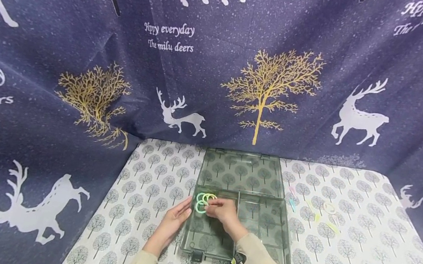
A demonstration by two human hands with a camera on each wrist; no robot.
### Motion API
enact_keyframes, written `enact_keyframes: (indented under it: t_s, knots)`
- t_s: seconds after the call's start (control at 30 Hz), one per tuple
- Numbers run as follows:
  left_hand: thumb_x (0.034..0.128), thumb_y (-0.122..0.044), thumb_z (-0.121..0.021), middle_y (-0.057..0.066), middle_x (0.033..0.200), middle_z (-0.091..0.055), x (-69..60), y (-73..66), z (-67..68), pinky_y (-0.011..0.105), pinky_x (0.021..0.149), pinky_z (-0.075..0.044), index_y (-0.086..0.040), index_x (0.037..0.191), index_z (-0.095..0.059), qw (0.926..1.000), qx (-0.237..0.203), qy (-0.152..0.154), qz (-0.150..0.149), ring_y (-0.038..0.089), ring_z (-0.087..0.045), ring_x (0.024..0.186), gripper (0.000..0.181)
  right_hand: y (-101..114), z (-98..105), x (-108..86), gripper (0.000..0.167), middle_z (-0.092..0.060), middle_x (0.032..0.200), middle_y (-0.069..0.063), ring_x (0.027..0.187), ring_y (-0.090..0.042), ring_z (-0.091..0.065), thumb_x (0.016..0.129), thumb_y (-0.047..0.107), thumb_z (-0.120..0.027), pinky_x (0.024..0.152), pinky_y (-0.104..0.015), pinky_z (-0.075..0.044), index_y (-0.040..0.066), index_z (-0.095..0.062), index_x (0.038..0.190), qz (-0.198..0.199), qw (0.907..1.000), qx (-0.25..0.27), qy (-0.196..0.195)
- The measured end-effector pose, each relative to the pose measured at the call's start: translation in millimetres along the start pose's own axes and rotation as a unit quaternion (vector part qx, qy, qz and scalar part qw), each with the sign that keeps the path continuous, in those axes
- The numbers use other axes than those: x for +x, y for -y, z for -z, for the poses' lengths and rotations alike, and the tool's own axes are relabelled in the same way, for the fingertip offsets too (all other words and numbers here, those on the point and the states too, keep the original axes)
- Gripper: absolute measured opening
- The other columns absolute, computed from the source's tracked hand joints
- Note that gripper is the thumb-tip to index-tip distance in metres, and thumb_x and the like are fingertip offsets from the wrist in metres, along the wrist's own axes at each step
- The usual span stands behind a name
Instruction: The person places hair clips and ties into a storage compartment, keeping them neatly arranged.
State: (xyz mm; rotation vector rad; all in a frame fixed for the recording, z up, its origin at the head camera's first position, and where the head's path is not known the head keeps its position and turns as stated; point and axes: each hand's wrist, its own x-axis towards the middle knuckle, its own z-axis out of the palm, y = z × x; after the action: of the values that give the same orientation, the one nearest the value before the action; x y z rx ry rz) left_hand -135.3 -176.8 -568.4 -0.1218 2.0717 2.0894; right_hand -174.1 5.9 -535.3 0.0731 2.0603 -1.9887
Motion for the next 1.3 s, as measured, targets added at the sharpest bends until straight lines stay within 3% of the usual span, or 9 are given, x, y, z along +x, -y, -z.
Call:
enact_keyframes:
  t_s: [0.23,0.4,0.67,0.87,1.17,1.3]
  knots:
    - [0.0979,-0.018,-0.054,0.01,0.151,-0.037,-0.3,-1.2,-1.2,0.04,0.116,-0.024,-0.012,0.147,-0.038,0.9999,-0.01,0.004,-0.002,0.028,-0.032,0.14,0.053,-8,-3,2.0,0.024,-0.071,0.081,-0.019,0.067,-0.018,-0.07,0.074,-0.007,-0.07,0.065,-0.03,-0.062,-0.015,-0.067,0.096,0.018,0.9991,-0.037,-0.008]
    - [0.0981,-0.018,-0.054,0.01,0.151,-0.037,0.3,-1.0,-1.8,0.041,0.116,-0.024,-0.012,0.148,-0.037,1.0,-0.008,0.004,0.003,0.028,-0.031,0.14,0.053,-7,-4,-0.6,0.023,-0.071,0.078,-0.018,0.064,-0.017,-0.069,0.072,-0.008,-0.069,0.063,-0.029,-0.062,-0.014,-0.068,0.095,0.021,0.9978,-0.062,-0.007]
    - [0.0968,-0.021,-0.056,0.008,0.15,-0.04,1.6,0.8,-1.0,0.042,0.116,-0.025,-0.014,0.146,-0.04,0.9999,0.006,-0.005,0.011,0.027,-0.033,0.139,0.053,-10,-5,-1.1,0.022,-0.071,0.082,-0.019,0.069,-0.022,-0.071,0.074,-0.008,-0.071,0.064,-0.029,-0.062,-0.013,-0.069,0.095,0.014,0.9964,-0.084,0.003]
    - [0.098,-0.017,-0.054,0.01,0.151,-0.037,1.2,3.0,-0.4,0.04,0.116,-0.025,-0.012,0.148,-0.038,0.9999,-0.011,0.009,0.003,0.027,-0.031,0.14,0.053,-10,-4,-1.9,0.021,-0.07,0.083,-0.017,0.072,-0.024,-0.071,0.077,-0.006,-0.071,0.066,-0.032,-0.062,-0.012,-0.069,0.096,0.02,0.9955,-0.092,0.013]
    - [0.0987,-0.016,-0.053,0.011,0.151,-0.036,0.5,1.8,-1.1,0.038,0.115,-0.025,-0.012,0.148,-0.037,0.9998,-0.019,0.007,0.003,0.027,-0.032,0.14,0.052,-11,2,0.6,0.014,-0.073,0.083,-0.012,0.073,-0.013,-0.064,0.074,-0.001,-0.076,0.064,-0.026,-0.058,-0.005,-0.074,0.088,0.053,0.9887,-0.14,-0.006]
    - [0.0986,-0.016,-0.053,0.011,0.15,-0.038,0.5,0.2,-0.7,0.039,0.116,-0.026,-0.011,0.147,-0.038,0.9998,-0.019,0.005,0.002,0.028,-0.034,0.139,0.051,-9,5,1.1,0.015,-0.073,0.083,-0.012,0.074,-0.013,-0.065,0.074,0.0,-0.077,0.066,-0.026,-0.059,-0.005,-0.074,0.088,0.054,0.9909,-0.123,-0.009]
